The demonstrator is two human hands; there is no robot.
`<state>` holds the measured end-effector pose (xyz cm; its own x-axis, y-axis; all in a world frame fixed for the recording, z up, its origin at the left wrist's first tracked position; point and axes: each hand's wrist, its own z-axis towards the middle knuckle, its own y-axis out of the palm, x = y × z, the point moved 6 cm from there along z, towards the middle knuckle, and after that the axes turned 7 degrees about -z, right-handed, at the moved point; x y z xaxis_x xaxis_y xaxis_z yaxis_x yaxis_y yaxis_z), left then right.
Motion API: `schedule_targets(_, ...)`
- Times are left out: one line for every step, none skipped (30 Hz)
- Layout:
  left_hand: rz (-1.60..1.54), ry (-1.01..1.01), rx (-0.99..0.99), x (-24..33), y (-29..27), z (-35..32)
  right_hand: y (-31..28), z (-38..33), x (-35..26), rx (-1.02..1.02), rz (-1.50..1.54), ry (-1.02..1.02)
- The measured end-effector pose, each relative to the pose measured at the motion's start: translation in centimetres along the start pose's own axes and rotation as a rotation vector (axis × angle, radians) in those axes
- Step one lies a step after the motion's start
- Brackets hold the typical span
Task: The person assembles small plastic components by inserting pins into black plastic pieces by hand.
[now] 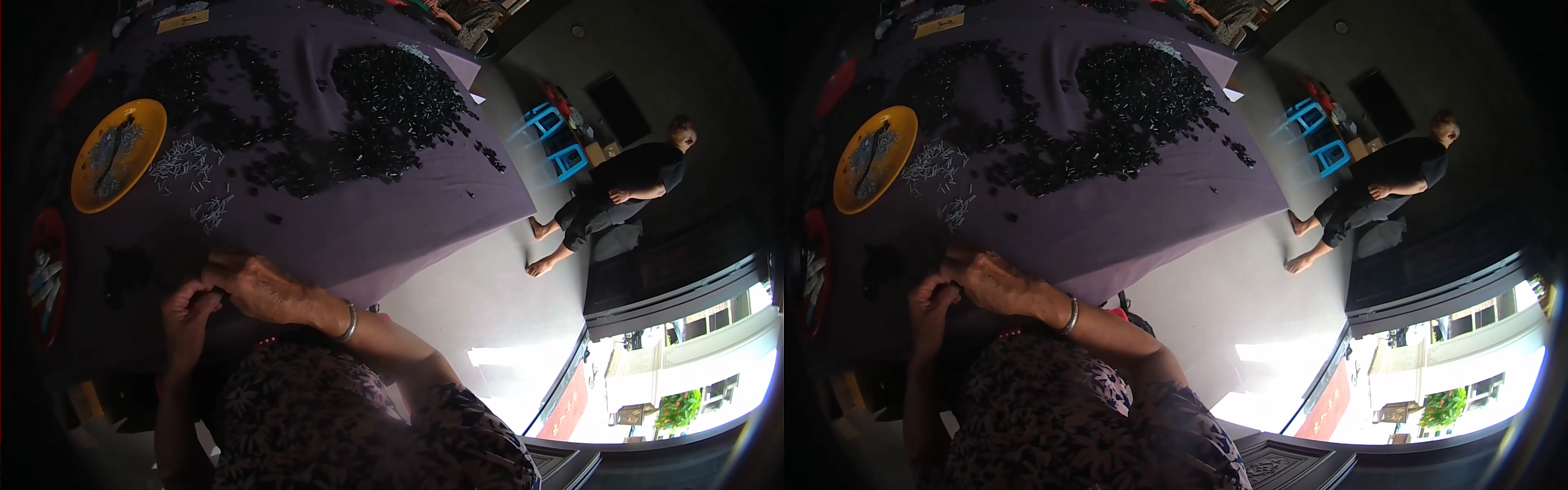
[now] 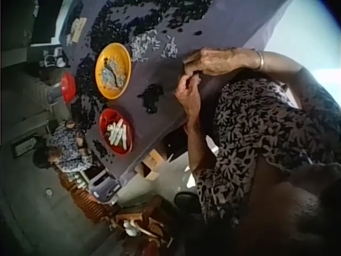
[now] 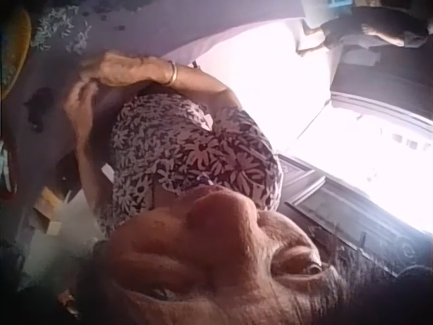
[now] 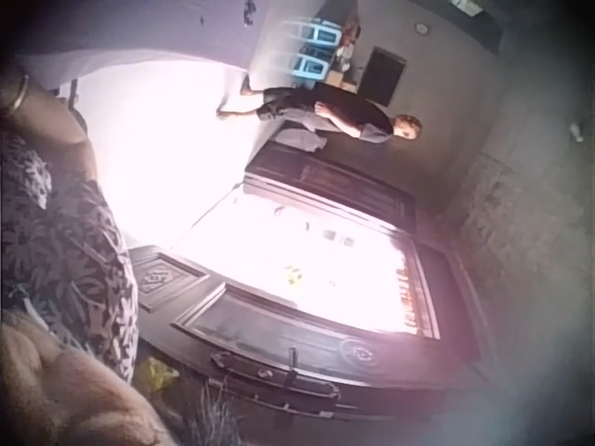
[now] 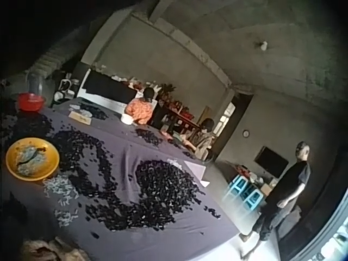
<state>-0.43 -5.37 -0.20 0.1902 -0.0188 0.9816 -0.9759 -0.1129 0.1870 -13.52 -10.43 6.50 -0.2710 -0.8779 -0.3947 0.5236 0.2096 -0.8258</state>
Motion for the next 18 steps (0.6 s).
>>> schedule_targets(-0.026,0.001,0.002,0.1,0.0,0.0,-0.9,0.4,-0.1,0.006,0.212,0.043)
schedule_targets(-0.024,0.004,0.001,0.2,0.1,0.1,-1.1,0.5,0.0,0.008,0.210,0.041)
schedule_targets(-0.044,-0.012,0.005,0.3,0.1,0.1,-1.2,0.6,-0.1,-0.009,0.241,0.034)
schedule_targets(-0.065,-0.027,0.010,0.3,0.2,0.1,-1.3,0.7,-0.1,-0.026,0.272,0.026)
schedule_targets(-0.063,-0.022,0.010,0.5,0.2,0.1,-1.4,0.7,-0.1,-0.023,0.270,0.022)
schedule_targets(-0.081,-0.024,-0.001,0.8,0.4,0.2,-1.5,0.6,0.2,-0.026,0.304,0.061)
schedule_targets(-0.099,-0.026,-0.012,0.9,0.5,0.3,-1.4,0.6,0.4,-0.028,0.337,0.100)
schedule_targets(-0.098,-0.020,-0.007,0.7,0.3,0.3,-1.4,0.6,0.3,-0.029,0.337,0.092)
schedule_targets(-0.097,-0.013,-0.008,0.1,0.0,0.2,-1.3,0.6,0.2,-0.033,0.360,0.116)
schedule_targets(-0.098,-0.007,-0.009,-0.2,-0.2,0.3,-1.2,0.6,0.4,-0.037,0.382,0.140)
schedule_targets(-0.098,-0.005,-0.008,0.0,-0.1,0.3,-1.2,0.6,0.5,-0.037,0.381,0.138)
schedule_targets(-0.104,0.006,-0.010,0.3,0.0,0.3,-1.4,0.6,0.6,0.001,0.398,0.114)
schedule_targets(-0.109,0.017,-0.012,0.5,0.2,0.4,-1.7,0.6,0.7,0.040,0.416,0.091)
schedule_targets(-0.109,0.015,-0.011,0.5,0.2,0.4,-1.6,0.6,0.7,0.039,0.418,0.091)
schedule_targets(-0.120,0.015,-0.001,0.5,0.2,0.4,-1.5,0.6,0.9,0.027,0.472,0.109)
schedule_targets(-0.130,0.014,0.009,0.5,0.2,0.5,-1.4,0.6,1.0,0.015,0.526,0.127)
schedule_targets(-0.129,0.011,0.012,0.6,0.2,0.5,-1.2,0.5,1.2,0.014,0.530,0.128)
schedule_targets(-0.121,0.016,0.007,0.7,0.3,0.5,-1.1,0.4,1.3,0.034,0.498,0.110)
